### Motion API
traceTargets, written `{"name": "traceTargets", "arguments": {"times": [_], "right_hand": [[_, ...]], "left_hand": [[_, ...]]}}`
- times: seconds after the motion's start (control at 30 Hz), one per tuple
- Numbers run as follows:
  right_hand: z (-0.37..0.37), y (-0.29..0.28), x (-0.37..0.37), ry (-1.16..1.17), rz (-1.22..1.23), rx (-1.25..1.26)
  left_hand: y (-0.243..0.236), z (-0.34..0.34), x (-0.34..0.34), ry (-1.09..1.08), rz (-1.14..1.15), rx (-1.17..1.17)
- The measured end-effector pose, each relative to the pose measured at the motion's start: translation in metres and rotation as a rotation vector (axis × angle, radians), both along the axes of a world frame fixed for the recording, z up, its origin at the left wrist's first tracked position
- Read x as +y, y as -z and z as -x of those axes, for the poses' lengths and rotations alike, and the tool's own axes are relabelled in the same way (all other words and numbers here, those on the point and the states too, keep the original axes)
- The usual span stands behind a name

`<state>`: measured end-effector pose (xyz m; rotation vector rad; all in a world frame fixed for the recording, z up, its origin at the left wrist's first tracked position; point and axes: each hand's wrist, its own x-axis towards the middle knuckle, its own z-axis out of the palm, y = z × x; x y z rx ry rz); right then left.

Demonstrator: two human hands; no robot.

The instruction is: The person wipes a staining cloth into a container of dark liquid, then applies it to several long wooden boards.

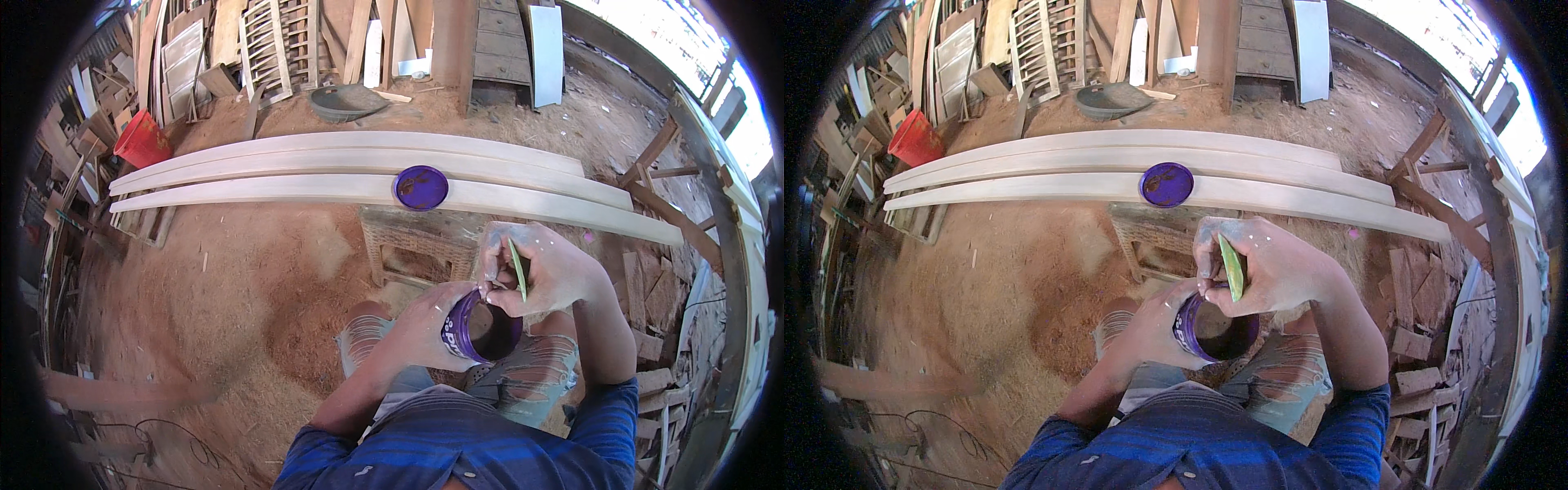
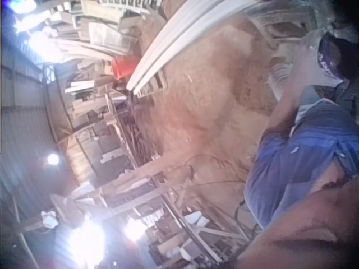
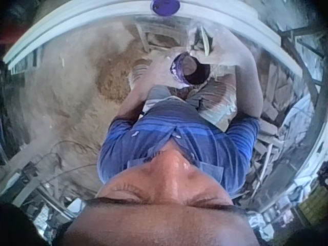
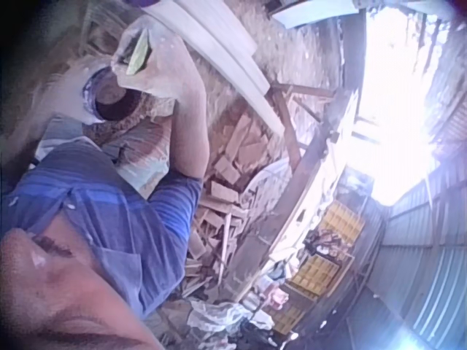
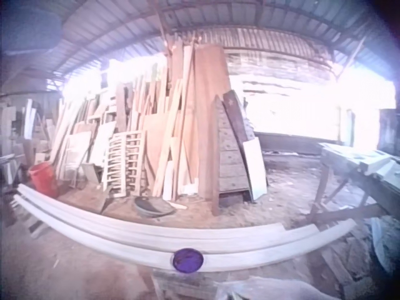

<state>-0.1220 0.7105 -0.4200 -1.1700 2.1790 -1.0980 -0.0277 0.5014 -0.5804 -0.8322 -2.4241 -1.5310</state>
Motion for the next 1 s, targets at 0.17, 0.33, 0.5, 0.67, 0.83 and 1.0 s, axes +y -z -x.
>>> {"name": "traceTargets", "arguments": {"times": [0.17,0.33,0.5,0.67,0.83,1.0], "right_hand": [[-0.014,-0.012,0.002,-0.030,0.148,0.029],[-0.011,-0.002,0.042,-0.016,0.371,0.080],[-0.017,0.001,0.106,0.302,0.380,0.011],[-0.005,0.033,0.119,0.656,-0.340,0.332],[-0.009,0.044,0.073,0.451,-0.441,0.429],[0.004,0.039,0.034,0.155,-0.097,0.061]], "left_hand": [[0.009,0.001,0.001,-0.073,0.014,0.014],[0.016,-0.001,-0.006,-0.169,0.010,-0.031],[0.022,0.000,-0.017,-0.224,-0.057,0.001],[0.009,0.000,-0.026,-0.130,-0.039,0.029],[0.007,-0.005,-0.019,-0.045,-0.037,0.048],[-0.005,-0.012,-0.006,-0.018,-0.027,0.035]]}}
